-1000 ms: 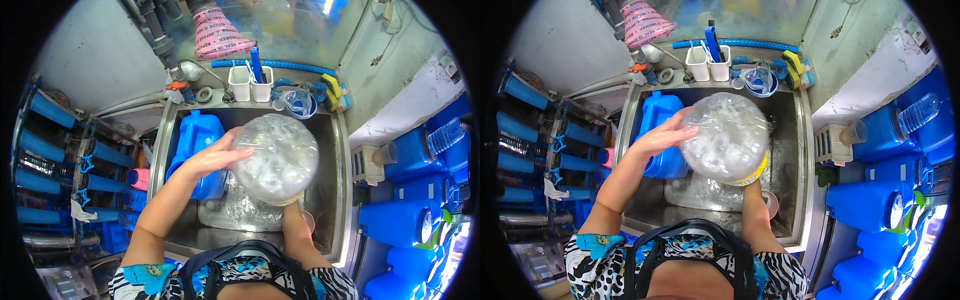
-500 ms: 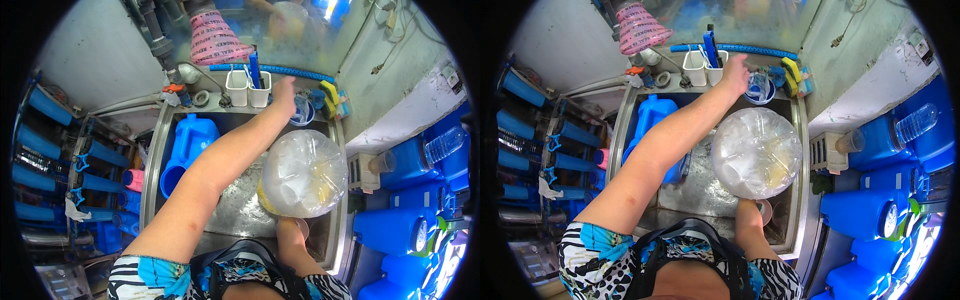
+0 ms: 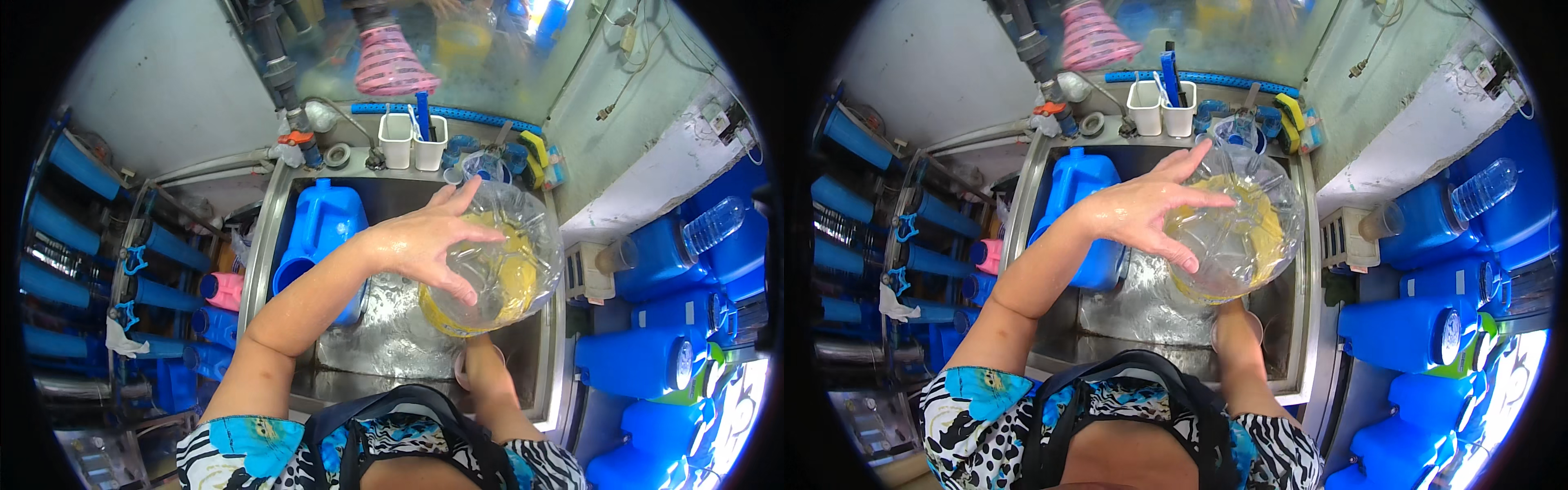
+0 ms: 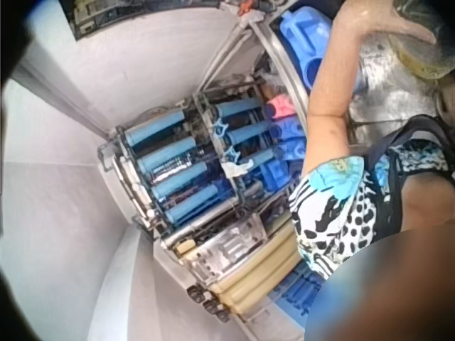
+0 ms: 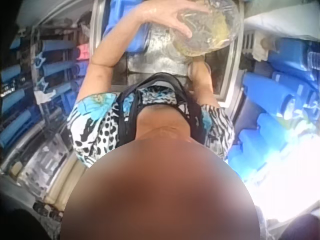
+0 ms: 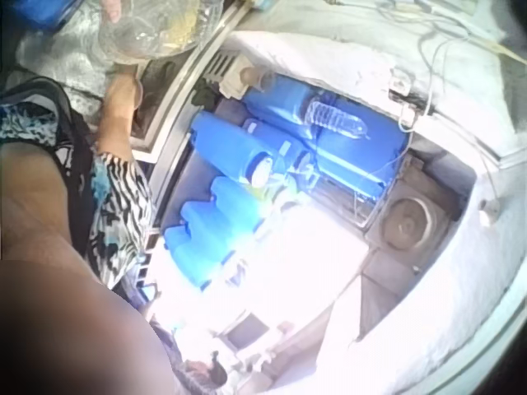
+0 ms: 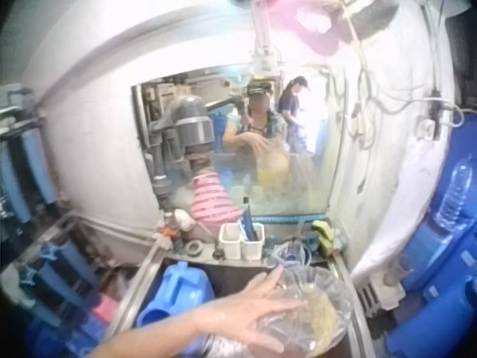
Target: The person scrubs and rinses a transparent plastic container with a yellow label, then a blue plastic jerrycan, using a sponge and running water in a stainless steel sink. The person places the cleaned containers on a nearby counter.
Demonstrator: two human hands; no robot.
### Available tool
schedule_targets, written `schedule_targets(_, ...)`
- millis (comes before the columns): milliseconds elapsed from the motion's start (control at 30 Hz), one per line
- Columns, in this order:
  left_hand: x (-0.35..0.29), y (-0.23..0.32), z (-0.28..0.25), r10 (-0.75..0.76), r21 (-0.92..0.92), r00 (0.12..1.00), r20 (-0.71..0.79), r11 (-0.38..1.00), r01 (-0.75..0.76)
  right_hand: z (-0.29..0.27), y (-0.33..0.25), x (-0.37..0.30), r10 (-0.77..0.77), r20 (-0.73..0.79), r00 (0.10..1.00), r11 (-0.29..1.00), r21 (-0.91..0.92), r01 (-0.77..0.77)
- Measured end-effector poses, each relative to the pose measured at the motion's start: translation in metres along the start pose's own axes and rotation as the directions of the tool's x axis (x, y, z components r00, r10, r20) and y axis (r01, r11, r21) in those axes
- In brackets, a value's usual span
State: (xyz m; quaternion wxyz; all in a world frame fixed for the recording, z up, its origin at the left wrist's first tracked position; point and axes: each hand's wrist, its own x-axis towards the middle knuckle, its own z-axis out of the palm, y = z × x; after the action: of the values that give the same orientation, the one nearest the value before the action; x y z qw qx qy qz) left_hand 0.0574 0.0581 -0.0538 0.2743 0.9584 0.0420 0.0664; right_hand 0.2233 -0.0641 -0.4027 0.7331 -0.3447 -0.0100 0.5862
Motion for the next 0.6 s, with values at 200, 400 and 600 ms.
schedule_targets(200, -0.022, 0.044, -0.012, 0.228, -0.076, 0.843, -0.486, 0.951, -0.301, 0.042, -0.025, -0.041, 0.048, 0.127, 0.991, 0.989, -0.146, -0.029)
schedule_targets(400, -0.018, 0.084, -0.024, 0.252, -0.114, 0.758, -0.601, 0.912, -0.394, 0.072, -0.042, -0.098, 0.122, 0.223, 0.967, 0.949, -0.312, -0.048)
schedule_targets(600, -0.042, 0.106, -0.028, 0.229, -0.187, 0.760, -0.608, 0.889, -0.417, 0.074, -0.036, -0.151, 0.237, 0.214, 0.948, 0.867, -0.487, -0.107)
